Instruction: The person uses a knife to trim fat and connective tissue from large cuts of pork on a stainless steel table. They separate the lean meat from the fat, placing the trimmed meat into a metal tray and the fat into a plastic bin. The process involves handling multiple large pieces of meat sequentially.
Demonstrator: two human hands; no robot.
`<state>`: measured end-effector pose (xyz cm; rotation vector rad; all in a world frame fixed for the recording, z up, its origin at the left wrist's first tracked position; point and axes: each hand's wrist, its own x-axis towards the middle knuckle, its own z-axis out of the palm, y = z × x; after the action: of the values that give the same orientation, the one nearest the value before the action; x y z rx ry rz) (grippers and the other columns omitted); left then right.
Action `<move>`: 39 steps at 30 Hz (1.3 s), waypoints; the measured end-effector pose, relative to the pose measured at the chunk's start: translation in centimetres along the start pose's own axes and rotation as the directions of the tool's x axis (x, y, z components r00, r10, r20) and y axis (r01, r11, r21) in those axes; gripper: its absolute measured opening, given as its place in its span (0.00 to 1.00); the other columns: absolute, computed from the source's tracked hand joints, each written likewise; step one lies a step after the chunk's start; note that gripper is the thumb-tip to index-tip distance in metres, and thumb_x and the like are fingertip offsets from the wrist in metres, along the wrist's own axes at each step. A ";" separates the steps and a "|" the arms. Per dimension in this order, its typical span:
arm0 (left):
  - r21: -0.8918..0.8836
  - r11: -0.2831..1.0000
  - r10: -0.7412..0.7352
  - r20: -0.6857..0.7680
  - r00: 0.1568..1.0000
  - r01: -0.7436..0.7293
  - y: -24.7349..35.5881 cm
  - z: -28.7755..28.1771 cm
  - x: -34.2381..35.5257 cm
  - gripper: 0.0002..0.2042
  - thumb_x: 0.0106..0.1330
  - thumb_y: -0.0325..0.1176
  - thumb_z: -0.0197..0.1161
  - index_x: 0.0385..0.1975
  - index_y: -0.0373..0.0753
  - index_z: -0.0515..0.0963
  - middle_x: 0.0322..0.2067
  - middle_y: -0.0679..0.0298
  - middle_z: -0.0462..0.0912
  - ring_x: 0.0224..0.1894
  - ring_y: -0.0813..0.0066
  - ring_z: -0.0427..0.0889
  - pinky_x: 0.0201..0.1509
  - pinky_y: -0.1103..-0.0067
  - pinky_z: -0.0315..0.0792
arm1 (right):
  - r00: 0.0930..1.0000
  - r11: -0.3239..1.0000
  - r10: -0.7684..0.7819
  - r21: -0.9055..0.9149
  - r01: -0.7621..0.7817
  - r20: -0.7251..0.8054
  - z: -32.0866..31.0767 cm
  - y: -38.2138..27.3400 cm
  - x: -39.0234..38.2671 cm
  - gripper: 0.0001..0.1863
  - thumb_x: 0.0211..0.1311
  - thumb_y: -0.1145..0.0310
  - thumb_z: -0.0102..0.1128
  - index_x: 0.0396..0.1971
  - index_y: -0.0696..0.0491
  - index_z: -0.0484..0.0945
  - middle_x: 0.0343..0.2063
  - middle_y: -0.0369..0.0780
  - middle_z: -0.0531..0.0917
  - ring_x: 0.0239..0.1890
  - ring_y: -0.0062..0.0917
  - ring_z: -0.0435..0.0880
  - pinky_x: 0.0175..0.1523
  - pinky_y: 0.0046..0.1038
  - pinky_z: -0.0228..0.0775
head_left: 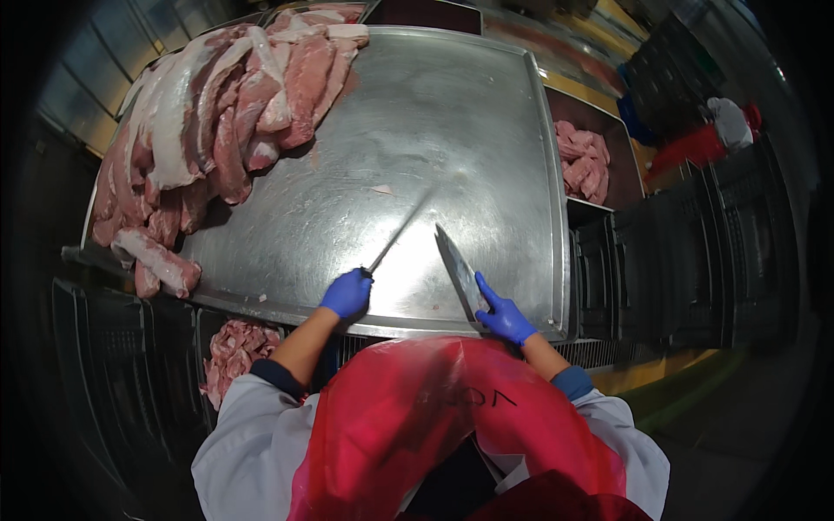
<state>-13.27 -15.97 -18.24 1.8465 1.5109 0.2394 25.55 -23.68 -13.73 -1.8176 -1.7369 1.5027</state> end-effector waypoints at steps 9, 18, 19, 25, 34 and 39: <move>0.122 0.947 0.271 0.194 0.943 -0.298 -1.2 7.5 -2.5 0.12 0.68 0.32 0.52 0.45 0.36 0.79 0.46 0.51 0.81 0.46 0.51 0.83 0.53 0.64 0.77 | 0.966 0.962 -0.139 -0.202 0.184 0.218 2.5 -4.0 3.0 0.43 0.65 0.68 0.56 0.77 0.34 0.47 0.33 0.57 0.85 0.38 0.47 0.87 0.49 0.38 0.76; -0.162 0.987 0.031 0.295 0.955 0.018 0.3 6.0 -3.9 0.17 0.75 0.43 0.50 0.54 0.43 0.77 0.42 0.56 0.85 0.44 0.58 0.84 0.52 0.64 0.76 | 0.899 0.909 -0.411 0.013 0.417 -0.155 2.3 -3.1 12.0 0.47 0.63 0.80 0.55 0.78 0.48 0.41 0.55 0.51 0.81 0.52 0.36 0.84 0.56 0.35 0.76; -0.379 0.919 0.024 0.338 0.941 0.112 1.0 5.3 -3.3 0.15 0.75 0.43 0.50 0.51 0.42 0.76 0.38 0.59 0.83 0.39 0.63 0.82 0.47 0.67 0.76 | 0.879 0.855 -0.446 0.211 0.474 -0.169 2.2 1.0 10.7 0.45 0.63 0.81 0.54 0.77 0.52 0.44 0.60 0.48 0.78 0.58 0.33 0.81 0.61 0.34 0.73; -0.896 -0.011 0.053 0.442 0.895 0.443 8.4 -0.5 -7.9 0.10 0.78 0.40 0.51 0.38 0.43 0.74 0.23 0.72 0.71 0.20 0.80 0.68 0.22 0.80 0.65 | 0.669 0.616 -0.741 -0.335 0.712 0.060 4.5 -14.6 3.7 0.34 0.63 0.78 0.53 0.72 0.52 0.63 0.44 0.49 0.75 0.39 0.42 0.79 0.46 0.36 0.73; -0.061 0.989 0.114 -0.235 0.965 -0.132 5.0 -4.9 -14.7 0.14 0.70 0.38 0.56 0.48 0.36 0.75 0.43 0.54 0.79 0.43 0.54 0.82 0.45 0.68 0.79 | 0.743 0.822 -0.542 -0.432 0.372 -0.393 -10.4 5.9 4.8 0.21 0.77 0.68 0.45 0.63 0.60 0.71 0.40 0.47 0.85 0.32 0.27 0.82 0.39 0.29 0.74; 0.064 0.979 0.202 -0.304 0.931 -0.192 10.4 -5.6 -14.7 0.12 0.70 0.41 0.58 0.43 0.38 0.74 0.33 0.48 0.82 0.36 0.45 0.83 0.39 0.57 0.76 | 0.690 0.740 -0.589 0.062 0.670 -0.421 -3.2 -12.1 2.5 0.14 0.77 0.69 0.48 0.52 0.63 0.77 0.23 0.37 0.80 0.22 0.17 0.77 0.25 0.21 0.68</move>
<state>-12.66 -27.53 -3.32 2.0624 1.5382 0.6286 19.92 -16.69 -4.63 -1.1027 -1.6732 0.9250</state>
